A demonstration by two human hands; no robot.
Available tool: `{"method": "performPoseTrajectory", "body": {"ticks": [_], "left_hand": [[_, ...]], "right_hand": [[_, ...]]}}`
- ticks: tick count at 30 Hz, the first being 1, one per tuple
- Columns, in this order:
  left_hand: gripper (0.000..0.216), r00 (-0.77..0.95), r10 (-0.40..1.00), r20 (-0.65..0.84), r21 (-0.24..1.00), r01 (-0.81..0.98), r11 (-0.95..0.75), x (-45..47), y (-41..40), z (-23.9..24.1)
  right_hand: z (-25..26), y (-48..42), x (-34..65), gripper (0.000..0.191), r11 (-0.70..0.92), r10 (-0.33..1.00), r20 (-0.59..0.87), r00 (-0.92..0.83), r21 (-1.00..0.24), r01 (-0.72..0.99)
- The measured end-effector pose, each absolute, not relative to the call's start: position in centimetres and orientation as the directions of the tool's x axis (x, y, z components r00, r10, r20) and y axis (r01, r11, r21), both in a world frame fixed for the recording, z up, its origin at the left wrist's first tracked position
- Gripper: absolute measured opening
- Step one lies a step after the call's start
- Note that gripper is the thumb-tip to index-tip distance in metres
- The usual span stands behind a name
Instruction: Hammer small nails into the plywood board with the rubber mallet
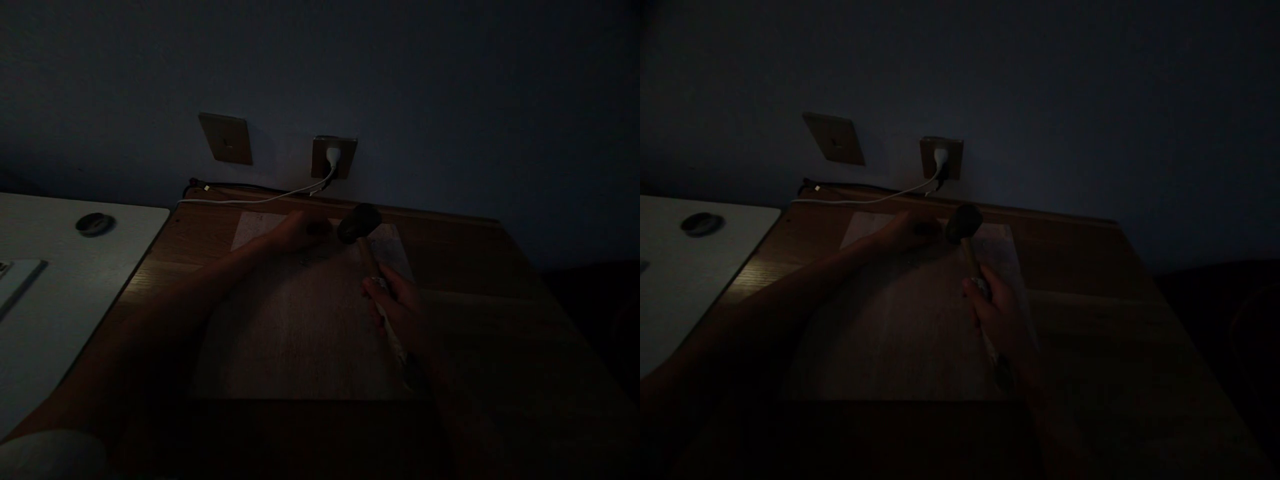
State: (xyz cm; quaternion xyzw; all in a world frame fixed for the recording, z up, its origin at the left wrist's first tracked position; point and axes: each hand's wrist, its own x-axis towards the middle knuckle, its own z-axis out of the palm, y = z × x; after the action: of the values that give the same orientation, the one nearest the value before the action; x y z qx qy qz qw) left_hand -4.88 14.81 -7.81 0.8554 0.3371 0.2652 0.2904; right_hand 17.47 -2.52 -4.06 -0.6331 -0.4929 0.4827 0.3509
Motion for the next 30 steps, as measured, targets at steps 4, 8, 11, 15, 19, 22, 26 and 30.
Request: {"method": "performPoseTrajectory", "body": {"ticks": [4,8,11,15,19,22,26,30], "left_hand": [[0.042,0.608,0.756,0.242,0.712,0.417,-0.564,-5.0,14.6,-7.6],[0.048,0.598,0.764,0.244,0.714,0.422,-0.558,-4.9,14.4,-7.6],[0.052,0.590,0.763,0.262,0.712,0.416,-0.566,-4.8,14.5,-7.8],[0.049,0.612,0.752,0.245,0.734,0.389,-0.556,-5.1,15.1,-7.4],[0.025,0.692,0.709,0.136,0.642,0.484,-0.595,-5.7,15.3,-5.6],[0.010,0.798,0.602,0.015,0.574,0.486,-0.659,-5.4,14.2,-4.5],[0.004,0.841,0.541,0.000,0.418,0.491,-0.764,-4.3,12.5,-4.1],[0.003,0.818,0.575,-0.018,0.388,0.536,-0.750,-4.8,12.9,-3.6]], "right_hand": [[-3.3,-2.1,16.6,0.035,-0.220,0.974,-0.226,0.020,-0.920,0.325],[-2.9,-1.7,15.9,0.032,-0.193,0.977,-0.213,-0.003,-0.892,0.409],[-3.0,-1.5,15.6,0.037,-0.192,0.975,-0.221,-0.012,-0.874,0.447],[-3.4,-1.5,15.6,0.042,-0.205,0.975,-0.224,0.012,-0.869,0.449],[-3.7,-1.5,15.8,0.037,-0.202,0.977,-0.212,0.025,-0.880,0.430],[-3.8,-1.5,15.9,0.037,-0.224,0.975,-0.206,0.088,-0.899,0.376],[-3.8,-1.6,16.2,0.037,-0.235,0.972,-0.211,0.106,-0.915,0.329],[-3.9,-1.8,16.5,0.039,-0.261,0.965,-0.239,0.108,-0.916,0.303]]}}
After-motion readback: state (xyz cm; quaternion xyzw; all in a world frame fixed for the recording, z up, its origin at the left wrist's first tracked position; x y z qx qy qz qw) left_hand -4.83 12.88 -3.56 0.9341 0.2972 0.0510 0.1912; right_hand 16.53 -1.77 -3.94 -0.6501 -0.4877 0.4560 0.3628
